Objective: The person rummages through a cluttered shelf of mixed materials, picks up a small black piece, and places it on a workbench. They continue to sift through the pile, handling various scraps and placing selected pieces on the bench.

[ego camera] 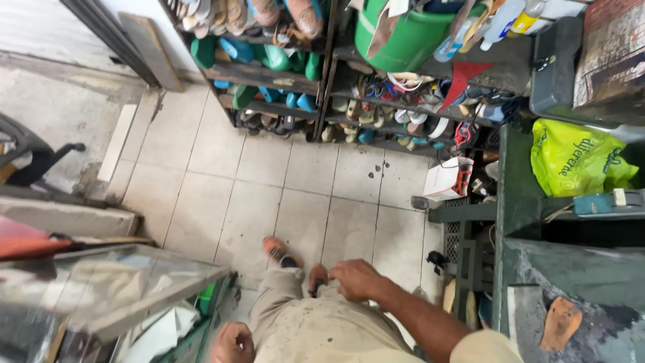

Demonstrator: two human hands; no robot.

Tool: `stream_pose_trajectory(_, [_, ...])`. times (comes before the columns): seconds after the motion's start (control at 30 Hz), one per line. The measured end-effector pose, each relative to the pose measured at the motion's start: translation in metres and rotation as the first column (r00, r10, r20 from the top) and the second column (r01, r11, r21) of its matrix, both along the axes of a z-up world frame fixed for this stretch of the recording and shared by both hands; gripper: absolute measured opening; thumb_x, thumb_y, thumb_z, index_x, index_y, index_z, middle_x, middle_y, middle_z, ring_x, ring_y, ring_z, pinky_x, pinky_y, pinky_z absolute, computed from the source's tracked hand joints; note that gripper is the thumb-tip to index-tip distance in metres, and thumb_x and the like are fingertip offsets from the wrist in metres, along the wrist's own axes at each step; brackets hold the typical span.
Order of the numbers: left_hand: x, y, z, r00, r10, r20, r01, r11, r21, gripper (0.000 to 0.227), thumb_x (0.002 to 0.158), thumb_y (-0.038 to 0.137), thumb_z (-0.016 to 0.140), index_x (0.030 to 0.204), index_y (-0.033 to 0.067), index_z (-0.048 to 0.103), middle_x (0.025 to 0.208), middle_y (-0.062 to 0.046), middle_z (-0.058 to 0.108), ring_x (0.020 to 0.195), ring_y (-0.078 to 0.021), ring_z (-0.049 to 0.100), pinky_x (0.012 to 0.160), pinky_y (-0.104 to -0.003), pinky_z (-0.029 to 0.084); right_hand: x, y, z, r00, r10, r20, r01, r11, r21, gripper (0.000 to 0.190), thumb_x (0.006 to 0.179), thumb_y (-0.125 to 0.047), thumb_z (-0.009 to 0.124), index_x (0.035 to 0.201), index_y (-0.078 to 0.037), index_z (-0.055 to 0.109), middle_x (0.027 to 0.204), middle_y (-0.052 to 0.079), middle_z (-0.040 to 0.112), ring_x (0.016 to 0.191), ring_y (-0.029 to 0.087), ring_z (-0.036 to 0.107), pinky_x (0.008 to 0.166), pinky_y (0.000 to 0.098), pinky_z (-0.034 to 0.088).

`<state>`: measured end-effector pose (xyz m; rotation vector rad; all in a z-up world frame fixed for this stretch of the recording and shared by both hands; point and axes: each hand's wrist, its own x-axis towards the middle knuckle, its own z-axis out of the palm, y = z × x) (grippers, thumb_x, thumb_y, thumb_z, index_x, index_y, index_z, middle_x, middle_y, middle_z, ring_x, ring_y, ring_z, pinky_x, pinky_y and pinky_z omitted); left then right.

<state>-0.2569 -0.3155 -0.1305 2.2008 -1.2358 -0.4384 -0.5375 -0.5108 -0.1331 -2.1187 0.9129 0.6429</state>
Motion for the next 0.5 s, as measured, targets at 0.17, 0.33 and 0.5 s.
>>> stream_pose_trajectory(0.17, [0.017,-0.076,-0.075,0.959,-0.194,-0.208,0.243,0.940,0.241,0.016,0.070,0.035,0.077,0.077,0.0246,0.068,0.059,0.002,0.054,0.057,-0.0207,0.057,0.062,-0.036,0.050,-0.040,-0.036,-0.025,0.983,-0.131,0.125,0.131,0.991,0.008,0.031,0.087,-0.019,0.064,0.117,-0.023,0.065,0.108,0.004,0.064,0.103,0.033,0.063,0.080,0.0508,0.048])
stream_pose_trajectory(0.33, [-0.010,-0.232,-0.066,0.836,-0.478,-0.270,0.542,0.797,0.266,0.026,0.079,0.032,0.077,0.101,0.0206,0.071,0.076,0.001,0.072,0.073,-0.0237,0.069,0.073,-0.038,0.053,-0.101,-0.119,0.030,0.839,-0.515,-0.178,0.530,0.847,0.045,0.037,0.094,-0.028,0.067,0.130,-0.024,0.064,0.133,-0.003,0.064,0.118,0.017,0.067,0.095,0.0389,0.051])
stream_pose_trajectory(0.5, [-0.036,-0.385,-0.044,0.663,-0.724,-0.192,0.745,0.664,0.064,0.036,0.082,0.016,0.079,0.115,0.0094,0.068,0.096,-0.011,0.078,0.085,-0.0279,0.076,0.073,-0.045,0.061,-0.122,-0.252,0.120,0.696,-0.680,-0.231,0.683,0.726,-0.077,0.044,0.099,-0.030,0.062,0.143,-0.028,0.055,0.149,0.000,0.056,0.121,0.020,0.067,0.107,0.0385,0.053])
